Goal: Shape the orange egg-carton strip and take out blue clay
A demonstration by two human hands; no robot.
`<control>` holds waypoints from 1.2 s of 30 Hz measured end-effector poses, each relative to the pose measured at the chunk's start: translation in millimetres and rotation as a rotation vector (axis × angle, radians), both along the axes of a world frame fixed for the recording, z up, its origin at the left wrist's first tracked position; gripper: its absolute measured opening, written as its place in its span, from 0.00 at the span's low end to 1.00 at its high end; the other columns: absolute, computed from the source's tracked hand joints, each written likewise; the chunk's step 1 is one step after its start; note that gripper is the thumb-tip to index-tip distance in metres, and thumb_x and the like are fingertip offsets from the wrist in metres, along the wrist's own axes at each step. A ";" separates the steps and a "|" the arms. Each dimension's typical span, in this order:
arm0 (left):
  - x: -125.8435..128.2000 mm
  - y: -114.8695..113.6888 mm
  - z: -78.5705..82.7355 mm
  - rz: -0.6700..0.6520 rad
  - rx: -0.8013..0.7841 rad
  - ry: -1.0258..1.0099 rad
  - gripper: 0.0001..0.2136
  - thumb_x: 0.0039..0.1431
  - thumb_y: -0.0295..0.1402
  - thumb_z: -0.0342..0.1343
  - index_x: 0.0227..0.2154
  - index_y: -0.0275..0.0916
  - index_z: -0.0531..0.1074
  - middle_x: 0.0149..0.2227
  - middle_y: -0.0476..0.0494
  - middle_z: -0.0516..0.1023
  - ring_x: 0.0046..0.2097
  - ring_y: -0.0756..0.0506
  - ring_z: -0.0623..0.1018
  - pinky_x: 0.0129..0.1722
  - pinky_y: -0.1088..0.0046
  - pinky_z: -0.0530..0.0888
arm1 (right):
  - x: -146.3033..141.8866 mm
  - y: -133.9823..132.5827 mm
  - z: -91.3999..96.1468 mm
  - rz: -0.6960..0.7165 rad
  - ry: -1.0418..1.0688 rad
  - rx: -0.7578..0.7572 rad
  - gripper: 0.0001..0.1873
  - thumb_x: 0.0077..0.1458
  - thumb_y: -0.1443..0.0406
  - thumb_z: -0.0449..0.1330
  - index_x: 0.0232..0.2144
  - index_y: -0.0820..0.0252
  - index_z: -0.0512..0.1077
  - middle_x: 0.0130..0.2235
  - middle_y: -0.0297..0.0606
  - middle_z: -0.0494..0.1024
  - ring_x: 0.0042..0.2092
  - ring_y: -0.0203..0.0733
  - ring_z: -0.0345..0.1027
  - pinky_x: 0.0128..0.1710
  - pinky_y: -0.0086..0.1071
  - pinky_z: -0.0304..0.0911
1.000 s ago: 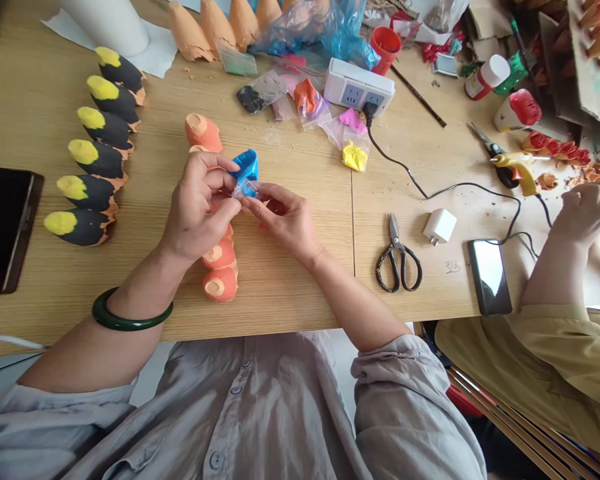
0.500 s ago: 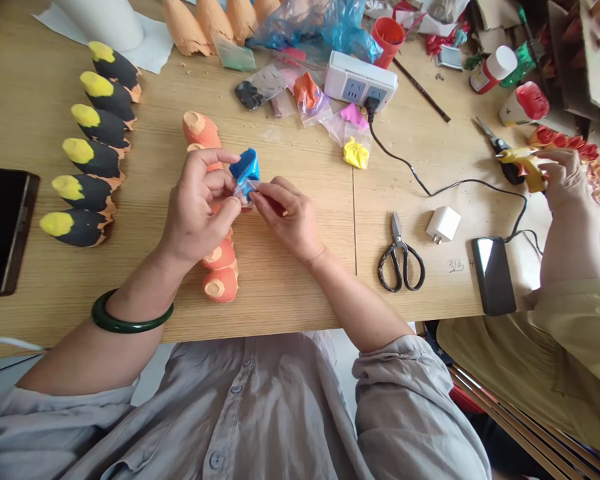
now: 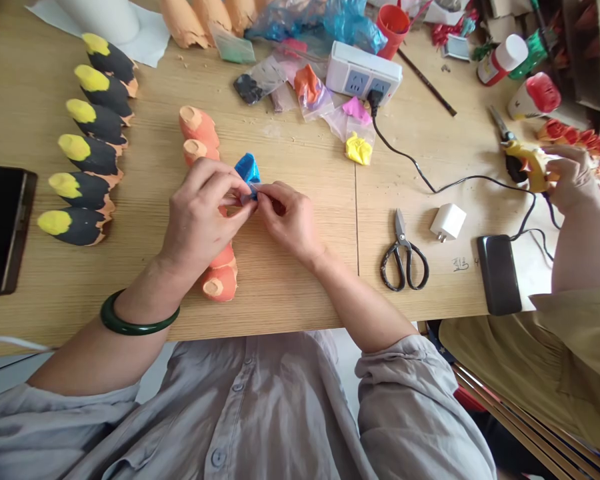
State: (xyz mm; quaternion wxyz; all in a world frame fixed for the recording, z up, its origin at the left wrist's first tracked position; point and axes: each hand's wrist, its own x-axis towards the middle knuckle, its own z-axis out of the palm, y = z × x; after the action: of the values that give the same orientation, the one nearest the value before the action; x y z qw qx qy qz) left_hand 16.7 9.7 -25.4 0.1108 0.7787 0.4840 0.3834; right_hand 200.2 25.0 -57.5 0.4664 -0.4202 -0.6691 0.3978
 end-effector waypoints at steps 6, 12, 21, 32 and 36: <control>-1.3 0.1 -5.4 0.094 -0.017 0.071 0.05 0.72 0.32 0.66 0.40 0.45 0.74 0.47 0.43 0.83 0.46 0.39 0.85 0.48 0.60 0.84 | 3.7 -7.2 7.7 -0.030 -0.369 0.182 0.17 0.74 0.71 0.57 0.52 0.56 0.85 0.41 0.37 0.81 0.38 0.39 0.75 0.40 0.34 0.69; 4.7 -1.8 -6.2 0.182 0.011 0.052 0.05 0.68 0.31 0.65 0.39 0.45 0.73 0.46 0.45 0.84 0.45 0.41 0.84 0.44 0.63 0.79 | 3.6 -7.9 12.2 -0.055 -0.478 0.193 0.18 0.75 0.70 0.58 0.54 0.55 0.86 0.44 0.38 0.83 0.41 0.40 0.78 0.41 0.33 0.68; -9.9 13.3 -3.5 0.007 -0.030 -0.044 0.07 0.75 0.38 0.58 0.37 0.46 0.72 0.40 0.46 0.82 0.44 0.42 0.83 0.45 0.62 0.80 | 2.9 -2.5 10.8 -0.065 -0.422 0.113 0.11 0.77 0.63 0.63 0.51 0.56 0.86 0.41 0.35 0.80 0.37 0.36 0.73 0.39 0.34 0.65; -10.1 9.7 12.0 -0.036 -0.291 -0.249 0.11 0.75 0.46 0.60 0.37 0.46 0.74 0.34 0.50 0.84 0.31 0.46 0.81 0.32 0.66 0.75 | 8.1 10.8 -1.5 -0.019 -0.153 0.153 0.11 0.72 0.56 0.73 0.45 0.58 0.86 0.41 0.33 0.76 0.34 0.31 0.64 0.36 0.33 0.62; -8.4 11.4 8.1 -0.056 -0.289 -0.283 0.15 0.75 0.51 0.60 0.37 0.46 0.74 0.32 0.50 0.84 0.30 0.47 0.81 0.30 0.67 0.76 | 8.2 13.4 -1.9 0.039 -0.032 0.129 0.19 0.74 0.49 0.70 0.41 0.58 0.84 0.40 0.33 0.76 0.34 0.31 0.64 0.36 0.32 0.67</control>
State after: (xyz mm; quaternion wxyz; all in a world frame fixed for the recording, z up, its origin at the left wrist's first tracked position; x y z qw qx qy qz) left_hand 8.4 21.1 -17.3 0.2990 0.7063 0.4919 0.4121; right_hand 208.4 38.4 -59.4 0.4739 -0.3824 -0.7089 0.3559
